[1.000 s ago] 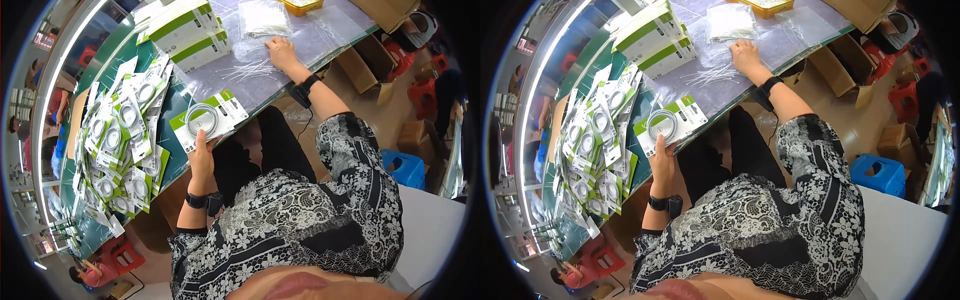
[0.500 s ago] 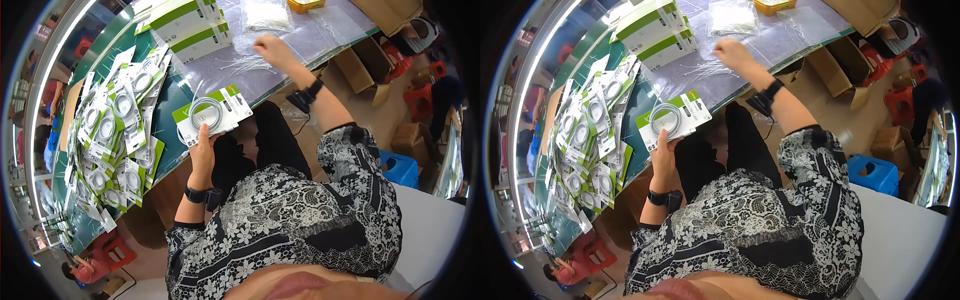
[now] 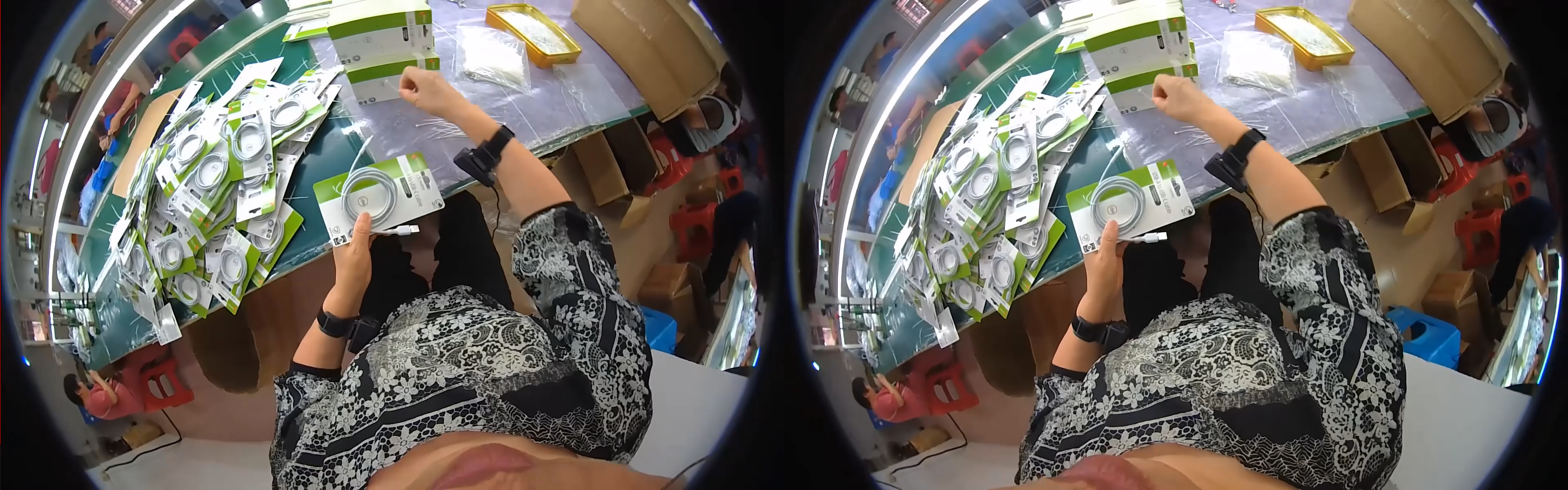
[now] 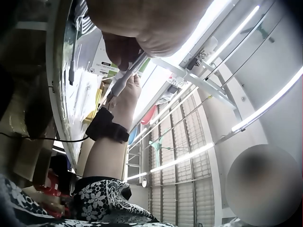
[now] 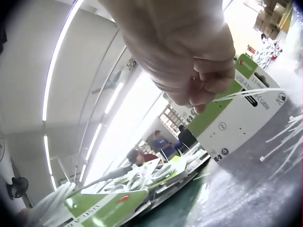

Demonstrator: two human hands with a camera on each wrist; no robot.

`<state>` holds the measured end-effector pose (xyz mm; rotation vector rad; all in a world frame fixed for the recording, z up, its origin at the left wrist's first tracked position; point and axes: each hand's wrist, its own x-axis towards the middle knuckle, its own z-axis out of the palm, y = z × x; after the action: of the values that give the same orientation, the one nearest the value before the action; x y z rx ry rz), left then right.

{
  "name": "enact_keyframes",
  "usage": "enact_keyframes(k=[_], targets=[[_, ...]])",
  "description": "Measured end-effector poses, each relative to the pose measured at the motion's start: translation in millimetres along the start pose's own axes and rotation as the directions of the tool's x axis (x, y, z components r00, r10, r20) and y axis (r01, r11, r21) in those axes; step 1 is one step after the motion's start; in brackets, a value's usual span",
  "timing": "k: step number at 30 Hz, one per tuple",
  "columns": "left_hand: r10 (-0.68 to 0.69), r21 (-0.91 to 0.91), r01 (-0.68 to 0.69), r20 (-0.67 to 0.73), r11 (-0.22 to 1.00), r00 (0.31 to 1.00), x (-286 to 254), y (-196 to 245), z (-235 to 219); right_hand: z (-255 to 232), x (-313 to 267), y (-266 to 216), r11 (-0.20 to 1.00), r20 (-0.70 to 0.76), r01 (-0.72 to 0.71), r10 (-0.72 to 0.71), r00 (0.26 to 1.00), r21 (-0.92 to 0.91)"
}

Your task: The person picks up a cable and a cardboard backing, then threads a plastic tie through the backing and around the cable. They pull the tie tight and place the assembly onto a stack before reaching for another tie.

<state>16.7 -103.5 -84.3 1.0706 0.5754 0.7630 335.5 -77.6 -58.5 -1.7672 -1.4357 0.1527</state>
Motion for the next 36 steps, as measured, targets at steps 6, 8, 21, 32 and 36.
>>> enact_keyframes(k=[6,8,21,32,36], targets=[[0.065,-0.041,-0.069,-0.084,0.997,0.994,37,13,10,-32,-37,-39,0.883,0.019,-0.099,0.102,0.995,0.459],[0.033,-0.036,-0.040,-0.172,0.999,0.985,48,18,9,-26,-56,-42,0.760,0.006,-0.176,0.221,0.975,0.626],[0.026,-0.208,-0.026,0.000,0.978,1.000,58,21,17,20,-98,-116,0.886,-0.002,0.414,-0.424,0.906,-0.206],[0.016,-0.266,-0.012,0.015,0.964,1.000,63,17,13,24,-110,-125,0.921,-0.021,0.345,-0.354,0.935,-0.180],[-0.008,-0.267,0.026,0.067,0.963,0.998,57,19,11,20,-102,-118,0.950,-0.081,0.302,-0.308,0.948,-0.080]])
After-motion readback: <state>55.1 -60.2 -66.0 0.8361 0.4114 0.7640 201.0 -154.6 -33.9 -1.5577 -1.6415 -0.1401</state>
